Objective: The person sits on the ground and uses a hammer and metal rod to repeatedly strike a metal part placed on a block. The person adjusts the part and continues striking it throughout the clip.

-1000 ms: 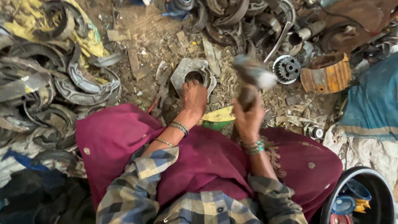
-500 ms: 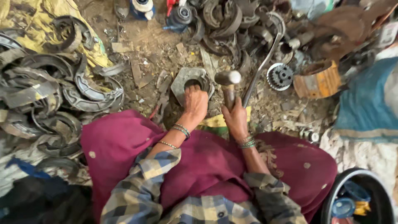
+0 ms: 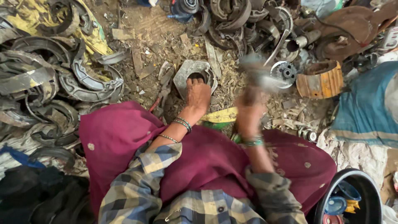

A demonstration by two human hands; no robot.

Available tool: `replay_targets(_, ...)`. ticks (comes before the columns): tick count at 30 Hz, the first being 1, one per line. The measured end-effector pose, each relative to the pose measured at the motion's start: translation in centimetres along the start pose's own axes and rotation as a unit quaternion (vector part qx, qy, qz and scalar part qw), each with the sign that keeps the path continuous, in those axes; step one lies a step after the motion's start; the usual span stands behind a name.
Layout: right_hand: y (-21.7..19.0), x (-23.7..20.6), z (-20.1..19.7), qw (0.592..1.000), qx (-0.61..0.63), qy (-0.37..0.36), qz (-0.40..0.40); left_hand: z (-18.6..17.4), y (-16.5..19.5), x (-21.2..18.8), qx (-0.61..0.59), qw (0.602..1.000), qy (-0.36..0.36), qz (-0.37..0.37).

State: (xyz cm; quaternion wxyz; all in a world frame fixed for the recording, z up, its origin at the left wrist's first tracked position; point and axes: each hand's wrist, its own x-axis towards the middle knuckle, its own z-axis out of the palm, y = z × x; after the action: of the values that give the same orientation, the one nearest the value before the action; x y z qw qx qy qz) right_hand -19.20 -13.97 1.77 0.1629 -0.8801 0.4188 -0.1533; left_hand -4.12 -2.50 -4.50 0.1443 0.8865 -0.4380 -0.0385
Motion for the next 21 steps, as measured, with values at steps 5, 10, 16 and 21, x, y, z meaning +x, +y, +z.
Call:
replay_targets(5, -0.4, -1.2, 1.5, 0.979, 0.149, -0.113, 0.086, -1.0, -0.3, 0.2, -0.016, 0.999, 0.029, -0.022)
replay_targets(10, -0.8, 0.7, -7.1, 0.93, 0.297, 0.165, -0.142, -1.9, -0.1, -0.9, 0.016, 0.998, -0.055, 0.017)
replay_targets(16, -1.2, -0.3, -4.9, 0.886, 0.35, 0.253, -0.168, -1.0, 0.3, -0.5, 0.026, 0.999, -0.043, 0.004)
replay_targets(21, -1.1, -1.9, 3.0, 0.989, 0.101, -0.088, -0.062, -0.5, 0.2, 0.3, 0.003, 1.0, 0.017, -0.019)
